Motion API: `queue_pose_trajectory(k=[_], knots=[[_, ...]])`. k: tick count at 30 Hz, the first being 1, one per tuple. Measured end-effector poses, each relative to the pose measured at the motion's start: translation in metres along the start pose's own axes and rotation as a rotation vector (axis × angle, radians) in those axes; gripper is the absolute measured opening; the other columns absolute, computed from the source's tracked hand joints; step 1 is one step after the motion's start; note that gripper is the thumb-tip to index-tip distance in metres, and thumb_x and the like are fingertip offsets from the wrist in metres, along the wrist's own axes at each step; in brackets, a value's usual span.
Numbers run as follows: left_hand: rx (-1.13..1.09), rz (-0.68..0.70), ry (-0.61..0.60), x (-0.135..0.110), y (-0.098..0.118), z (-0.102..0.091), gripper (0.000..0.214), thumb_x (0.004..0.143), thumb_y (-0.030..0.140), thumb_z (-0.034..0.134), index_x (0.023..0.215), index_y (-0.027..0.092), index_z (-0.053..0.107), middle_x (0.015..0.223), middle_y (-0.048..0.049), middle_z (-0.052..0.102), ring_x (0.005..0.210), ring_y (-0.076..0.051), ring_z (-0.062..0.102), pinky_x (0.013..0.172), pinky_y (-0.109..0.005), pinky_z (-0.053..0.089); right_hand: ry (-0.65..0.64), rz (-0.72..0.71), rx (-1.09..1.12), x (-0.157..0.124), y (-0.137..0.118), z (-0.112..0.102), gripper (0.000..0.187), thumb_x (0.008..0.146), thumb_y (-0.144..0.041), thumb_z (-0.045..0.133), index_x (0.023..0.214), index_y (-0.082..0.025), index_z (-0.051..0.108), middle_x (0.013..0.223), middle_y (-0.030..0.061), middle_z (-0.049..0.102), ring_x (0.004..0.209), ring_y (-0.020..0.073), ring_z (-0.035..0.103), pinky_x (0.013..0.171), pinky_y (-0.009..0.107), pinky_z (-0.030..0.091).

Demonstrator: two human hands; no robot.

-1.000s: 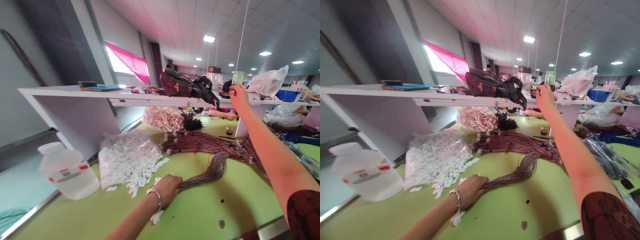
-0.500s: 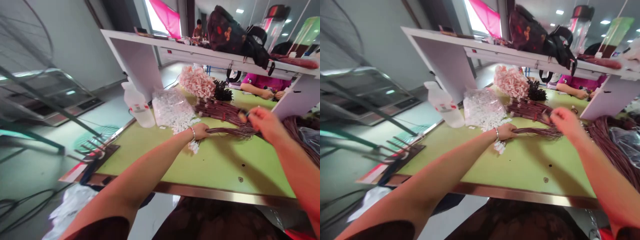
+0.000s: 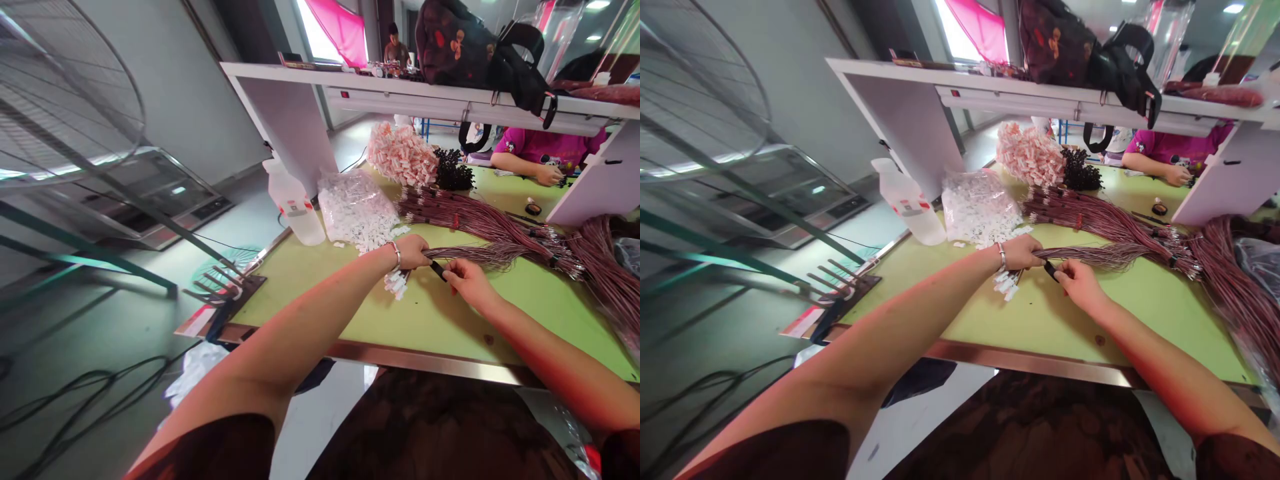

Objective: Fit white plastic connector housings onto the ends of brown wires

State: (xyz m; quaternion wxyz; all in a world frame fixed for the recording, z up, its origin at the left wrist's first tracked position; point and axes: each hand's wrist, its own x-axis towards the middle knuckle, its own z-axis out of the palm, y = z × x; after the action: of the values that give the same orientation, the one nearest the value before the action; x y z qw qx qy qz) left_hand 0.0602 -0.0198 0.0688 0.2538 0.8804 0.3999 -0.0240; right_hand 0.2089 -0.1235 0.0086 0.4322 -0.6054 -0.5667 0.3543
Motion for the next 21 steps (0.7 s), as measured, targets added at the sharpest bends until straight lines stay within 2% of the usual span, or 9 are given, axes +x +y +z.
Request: queue_pose_trajectory(k=[5,9,12,14,18,21], knots=[[0.179,0.084,0.142,-0.002,0.003,0.01,0.022,0.073,0.026,0.052,0.082,0.016,0.069,0.072,-0.0038,0.065,0.069,-0.016,0.058,0.058,-0.023,0.04,0.03,0.014,0.07,-0.007,-0.003,-0.001,0.017,0.071,-0.034,0.057,0.072,-0.018,0.051,0.056,-0.0058,0.049,0.047,0.0091,0.048,0.05,0.025,0.042],[0.23,0.075,0.206,-0.005,0.004,0.02,0.023,0.073,0.021,0.048,0.082,0.018,0.068,0.078,-0.0062,0.067,0.074,-0.02,0.061,0.06,-0.025,0.041,-0.11,0.091,0.177,-0.007,-0.006,-0.004,0.022,0.063,-0.034,0.067,0.072,-0.016,0.057,0.062,-0.0029,0.051,0.054,0.0096,0.048,0.046,0.025,0.048],[0.279,0.111,0.263,-0.01,0.003,0.024,0.022,0.073,0.019,0.046,0.08,0.018,0.067,0.077,-0.0068,0.067,0.074,-0.021,0.061,0.061,-0.027,0.041,-0.196,0.104,0.171,-0.01,-0.012,-0.005,0.023,0.065,-0.033,0.067,0.078,-0.014,0.065,0.066,-0.0009,0.053,0.056,0.0093,0.047,0.047,0.025,0.05],[0.279,0.146,0.281,-0.013,0.002,0.024,0.022,0.074,0.019,0.044,0.079,0.018,0.066,0.076,-0.0065,0.067,0.073,-0.02,0.061,0.061,-0.027,0.04,-0.19,0.056,0.128,-0.017,-0.018,-0.006,0.022,0.068,-0.033,0.065,0.081,-0.015,0.068,0.067,-0.0014,0.051,0.052,0.0081,0.045,0.045,0.025,0.049],[0.257,0.245,0.288,-0.015,0.002,0.023,0.021,0.075,0.019,0.045,0.078,0.018,0.066,0.075,-0.0062,0.066,0.071,-0.02,0.06,0.063,-0.028,0.04,-0.171,-0.132,0.102,-0.03,-0.044,-0.014,0.018,0.073,-0.032,0.06,0.079,-0.018,0.069,0.075,0.0004,0.051,0.053,0.0084,0.047,0.043,0.023,0.046],[0.313,0.34,0.31,-0.018,0.005,0.027,0.022,0.077,0.019,0.044,0.079,0.015,0.065,0.075,-0.009,0.067,0.072,-0.021,0.06,0.068,-0.031,0.041,-0.103,-0.237,0.027,-0.018,-0.069,-0.023,0.017,0.073,-0.033,0.061,0.077,-0.017,0.068,0.074,0.0005,0.054,0.053,0.0073,0.043,0.043,0.02,0.038]])
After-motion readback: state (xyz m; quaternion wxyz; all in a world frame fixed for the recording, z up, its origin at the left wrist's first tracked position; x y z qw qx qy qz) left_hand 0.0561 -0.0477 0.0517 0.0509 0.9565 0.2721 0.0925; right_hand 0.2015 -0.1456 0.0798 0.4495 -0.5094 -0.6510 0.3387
